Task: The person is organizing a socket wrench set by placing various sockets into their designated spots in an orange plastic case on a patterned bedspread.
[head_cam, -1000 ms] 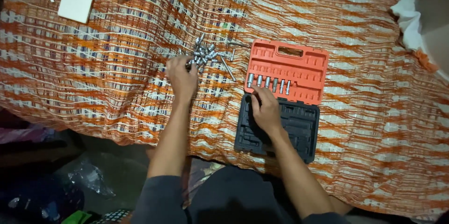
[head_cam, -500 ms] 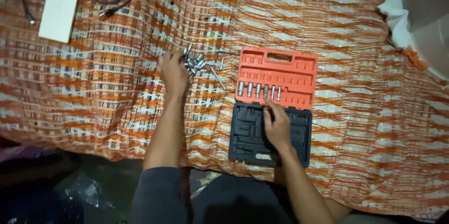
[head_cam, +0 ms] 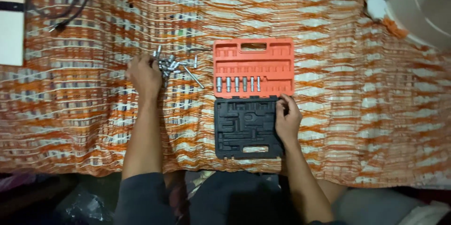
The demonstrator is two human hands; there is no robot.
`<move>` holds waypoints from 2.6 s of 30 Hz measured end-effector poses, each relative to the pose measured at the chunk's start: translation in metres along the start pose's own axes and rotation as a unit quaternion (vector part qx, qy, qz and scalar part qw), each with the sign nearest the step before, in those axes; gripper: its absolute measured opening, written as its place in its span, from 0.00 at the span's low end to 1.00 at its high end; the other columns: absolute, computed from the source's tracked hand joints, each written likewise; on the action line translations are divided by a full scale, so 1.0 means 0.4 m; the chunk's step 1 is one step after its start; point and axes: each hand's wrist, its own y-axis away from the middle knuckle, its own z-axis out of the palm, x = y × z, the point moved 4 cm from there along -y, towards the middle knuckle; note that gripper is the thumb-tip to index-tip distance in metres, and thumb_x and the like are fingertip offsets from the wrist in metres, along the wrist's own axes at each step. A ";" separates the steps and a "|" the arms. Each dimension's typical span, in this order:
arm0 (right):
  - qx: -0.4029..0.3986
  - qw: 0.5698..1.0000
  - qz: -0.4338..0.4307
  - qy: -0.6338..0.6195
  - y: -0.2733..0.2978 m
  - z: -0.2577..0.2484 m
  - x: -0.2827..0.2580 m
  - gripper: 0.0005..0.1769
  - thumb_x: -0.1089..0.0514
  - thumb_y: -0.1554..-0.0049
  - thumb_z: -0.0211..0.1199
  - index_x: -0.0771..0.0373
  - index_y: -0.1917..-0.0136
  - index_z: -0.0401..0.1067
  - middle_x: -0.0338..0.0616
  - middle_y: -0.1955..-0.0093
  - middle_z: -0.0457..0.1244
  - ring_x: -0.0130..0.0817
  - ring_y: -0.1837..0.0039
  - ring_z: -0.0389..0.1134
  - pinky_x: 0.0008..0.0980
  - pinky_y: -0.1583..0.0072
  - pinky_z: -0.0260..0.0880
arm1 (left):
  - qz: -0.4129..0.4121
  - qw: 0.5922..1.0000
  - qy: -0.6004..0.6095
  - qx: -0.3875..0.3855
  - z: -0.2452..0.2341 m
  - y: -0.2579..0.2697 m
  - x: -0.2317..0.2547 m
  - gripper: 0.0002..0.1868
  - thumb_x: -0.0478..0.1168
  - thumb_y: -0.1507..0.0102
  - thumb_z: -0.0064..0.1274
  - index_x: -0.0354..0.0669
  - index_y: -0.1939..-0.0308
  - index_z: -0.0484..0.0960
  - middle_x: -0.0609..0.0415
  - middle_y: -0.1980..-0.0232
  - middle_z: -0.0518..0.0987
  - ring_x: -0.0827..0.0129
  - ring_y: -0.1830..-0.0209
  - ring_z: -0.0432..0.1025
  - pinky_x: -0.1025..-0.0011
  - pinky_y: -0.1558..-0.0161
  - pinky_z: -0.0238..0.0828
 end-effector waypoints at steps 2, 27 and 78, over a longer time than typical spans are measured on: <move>0.004 1.000 0.009 -0.011 0.002 0.001 0.003 0.13 0.63 0.36 0.60 0.69 0.38 0.73 0.44 0.52 0.68 0.30 0.50 0.70 0.30 0.45 0.71 | 0.006 1.000 -0.001 -0.005 -0.008 0.002 0.020 0.09 0.37 0.38 0.62 0.41 0.54 0.86 0.44 0.45 0.81 0.46 0.42 0.70 0.44 0.44 0.59; -0.022 1.000 -0.018 0.012 0.011 0.000 -0.008 0.14 0.63 0.36 0.60 0.67 0.38 0.74 0.44 0.52 0.68 0.31 0.51 0.69 0.30 0.46 0.70 | -0.084 0.985 0.135 0.071 -0.117 0.098 -0.004 0.07 0.30 0.38 0.59 0.41 0.56 0.83 0.45 0.56 0.83 0.48 0.54 0.75 0.55 0.50 0.70; -0.089 0.993 -0.072 0.033 0.039 -0.022 -0.148 0.14 0.63 0.38 0.62 0.65 0.39 0.74 0.50 0.46 0.69 0.43 0.43 0.72 0.36 0.41 0.71 | -0.063 0.930 0.304 -0.196 -0.028 0.245 0.428 0.08 0.38 0.33 0.56 0.38 0.53 0.85 0.47 0.57 0.85 0.58 0.57 0.80 0.64 0.52 0.76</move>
